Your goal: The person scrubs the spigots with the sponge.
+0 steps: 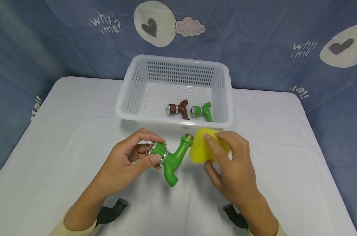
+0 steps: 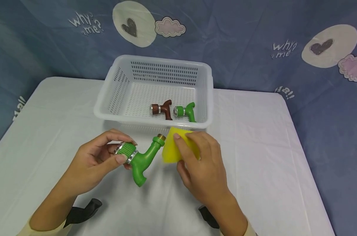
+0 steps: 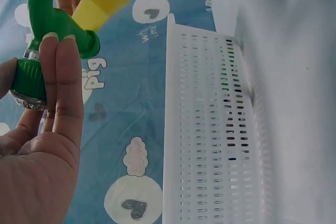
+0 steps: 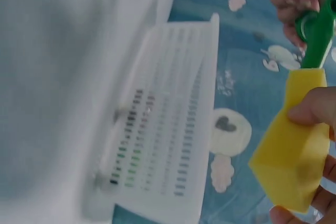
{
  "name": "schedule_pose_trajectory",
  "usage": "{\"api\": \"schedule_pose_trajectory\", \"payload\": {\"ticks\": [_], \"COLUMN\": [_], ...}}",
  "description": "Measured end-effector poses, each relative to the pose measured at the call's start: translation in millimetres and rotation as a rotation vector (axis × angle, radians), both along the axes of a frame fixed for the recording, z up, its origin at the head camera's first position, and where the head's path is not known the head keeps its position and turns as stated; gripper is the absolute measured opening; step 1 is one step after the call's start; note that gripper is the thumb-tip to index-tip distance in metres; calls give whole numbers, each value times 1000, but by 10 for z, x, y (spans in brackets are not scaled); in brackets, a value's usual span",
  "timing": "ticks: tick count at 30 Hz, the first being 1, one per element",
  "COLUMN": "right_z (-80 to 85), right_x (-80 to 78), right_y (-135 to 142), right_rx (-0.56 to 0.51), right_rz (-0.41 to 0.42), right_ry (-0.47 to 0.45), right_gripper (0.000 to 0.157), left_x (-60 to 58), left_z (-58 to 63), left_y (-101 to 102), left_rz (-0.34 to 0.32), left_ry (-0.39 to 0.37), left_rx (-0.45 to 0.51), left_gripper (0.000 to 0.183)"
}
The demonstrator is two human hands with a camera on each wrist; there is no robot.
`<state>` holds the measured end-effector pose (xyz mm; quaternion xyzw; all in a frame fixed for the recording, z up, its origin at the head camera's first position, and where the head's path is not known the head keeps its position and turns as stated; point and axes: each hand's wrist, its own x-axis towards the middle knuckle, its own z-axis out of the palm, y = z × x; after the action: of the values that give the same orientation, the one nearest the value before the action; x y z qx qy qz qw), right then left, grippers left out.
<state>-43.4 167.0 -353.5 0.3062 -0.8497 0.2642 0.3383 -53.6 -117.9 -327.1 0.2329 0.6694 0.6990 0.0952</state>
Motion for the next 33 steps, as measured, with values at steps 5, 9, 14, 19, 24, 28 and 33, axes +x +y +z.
{"api": "schedule_pose_trajectory", "payload": {"ticks": [5,9,14,19,24,28,33], "right_z": [73,95,64,40,73,61,22], "right_x": [55,105,95,42,56,88,92], "right_y": [-21,-145,-146,-15,-36,-156,-174], "right_rx": [-46,-45,-7,-9,-58,-49,-7], "right_rz": [49,189,151,1,6,117,125], "right_ry": [34,87,37,3,49,115,76], "right_gripper": [45,40,38,42,40,36,36], "left_x": [6,22,26,13,1,-1,-8], "left_z": [-16,-23,-15,-31,-24,-24,-25], "left_y": [10,3,2,5,12,11,11], "left_rz": [-13,-16,-18,-33,-37,-24,-30], "left_ry": [12,-12,-22,34,12,-2,23], "left_rx": [4,-21,-47,1,-8,-57,-80], "left_gripper": [39,39,39,39,38,39,41]}}
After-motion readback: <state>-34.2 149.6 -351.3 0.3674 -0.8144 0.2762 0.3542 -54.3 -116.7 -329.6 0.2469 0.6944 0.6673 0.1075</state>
